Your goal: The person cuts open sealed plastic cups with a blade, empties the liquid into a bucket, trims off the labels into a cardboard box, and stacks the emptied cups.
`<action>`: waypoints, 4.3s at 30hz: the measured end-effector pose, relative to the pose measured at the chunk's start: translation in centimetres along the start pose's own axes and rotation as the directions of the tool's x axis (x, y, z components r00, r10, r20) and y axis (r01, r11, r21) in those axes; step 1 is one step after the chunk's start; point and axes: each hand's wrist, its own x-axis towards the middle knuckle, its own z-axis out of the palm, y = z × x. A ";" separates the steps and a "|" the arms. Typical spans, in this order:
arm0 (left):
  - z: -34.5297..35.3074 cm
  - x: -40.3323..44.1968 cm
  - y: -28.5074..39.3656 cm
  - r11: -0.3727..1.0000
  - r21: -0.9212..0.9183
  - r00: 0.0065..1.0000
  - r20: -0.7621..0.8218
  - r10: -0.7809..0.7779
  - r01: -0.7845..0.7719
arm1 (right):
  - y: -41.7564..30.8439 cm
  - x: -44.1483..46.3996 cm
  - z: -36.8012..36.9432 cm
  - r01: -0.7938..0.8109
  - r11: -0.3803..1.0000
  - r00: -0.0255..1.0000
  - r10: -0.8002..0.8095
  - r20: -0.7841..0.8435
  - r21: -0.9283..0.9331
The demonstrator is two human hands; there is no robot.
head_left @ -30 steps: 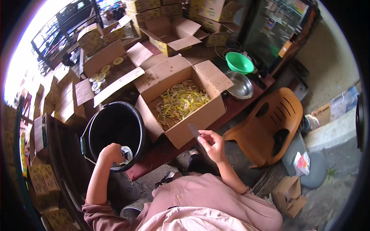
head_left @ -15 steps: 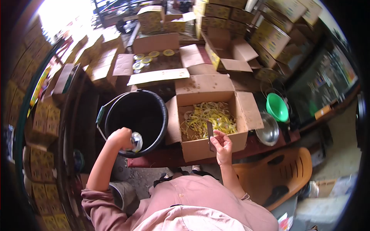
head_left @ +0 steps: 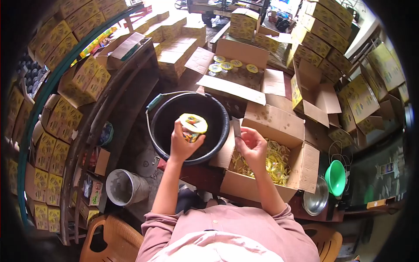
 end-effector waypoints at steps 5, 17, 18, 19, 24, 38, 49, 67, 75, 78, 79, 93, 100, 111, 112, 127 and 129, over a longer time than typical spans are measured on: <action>0.2 -0.3 -1.9 0.997 -0.037 0.997 -0.032 0.071 -0.072 | 0.0 3.6 3.4 0.479 0.743 0.874 -0.455 0.173 -0.467; -0.2 -0.7 -1.3 0.939 0.289 0.953 -0.180 0.244 -0.186 | 0.4 4.2 4.1 0.794 0.139 0.570 -0.510 0.644 -0.592; -0.2 -0.7 -1.3 0.931 0.314 0.953 -0.171 0.250 -0.188 | 0.5 4.3 3.9 0.797 0.139 0.567 -0.507 0.650 -0.588; -0.2 -0.8 -1.2 0.921 0.339 0.953 -0.161 0.257 -0.191 | 0.4 4.4 3.8 0.802 0.124 0.559 -0.499 0.662 -0.584; -0.1 -0.7 -1.2 0.927 0.319 0.956 -0.148 0.255 -0.198 | 0.3 4.8 3.6 0.822 0.061 0.519 -0.487 0.703 -0.566; 0.4 -1.1 -1.2 0.991 0.134 0.997 -0.079 0.008 0.003 | 1.8 6.4 3.7 0.877 0.106 0.456 -0.489 0.743 -0.469; -0.2 0.2 -0.1 0.996 0.083 0.997 0.060 -0.048 0.043 | 0.9 7.2 2.4 0.862 0.125 0.491 -0.450 0.746 -0.491; -1.5 2.3 0.5 0.821 -0.434 0.846 0.522 -0.106 0.371 | -0.3 7.4 2.7 0.877 0.112 0.457 -0.496 0.738 -0.468; -2.3 2.3 -0.5 0.517 -0.481 0.633 0.756 -0.165 0.709 | -0.2 7.7 3.2 0.884 0.153 0.448 -0.545 0.709 -0.441; -2.2 2.5 -0.9 0.358 -0.473 0.551 0.820 -0.156 0.805 | -0.2 7.8 3.3 0.886 0.178 0.449 -0.557 0.698 -0.428; -2.1 2.5 -1.1 0.306 -0.479 0.536 0.833 -0.135 0.822 | -0.2 7.8 3.4 0.888 0.180 0.446 -0.562 0.696 -0.424; -0.6 3.1 1.3 0.972 -0.218 0.959 0.282 -0.022 0.087 | -1.3 8.9 3.5 0.856 0.170 0.489 -0.569 0.661 -0.488; -0.2 3.3 1.8 0.999 0.015 0.991 0.128 -0.040 0.038 | -0.7 8.7 3.2 0.862 0.144 0.476 -0.561 0.677 -0.487; -1.0 3.8 2.2 0.995 -0.040 0.952 0.296 -0.077 0.093 | -0.7 8.8 3.3 0.902 0.091 0.397 -0.556 0.730 -0.422; -1.2 3.9 2.0 0.992 -0.066 0.945 0.316 -0.079 0.105 | -0.6 8.8 3.2 0.906 0.084 0.388 -0.558 0.734 -0.415; -2.0 4.4 0.7 0.754 -0.374 0.738 0.642 -0.209 0.540 | -0.5 9.3 3.5 0.898 -0.012 0.365 -0.538 0.760 -0.440; -2.2 4.4 -0.2 0.661 -0.387 0.632 0.756 -0.173 0.643 | -0.5 9.3 3.5 0.902 -0.019 0.350 -0.557 0.753 -0.432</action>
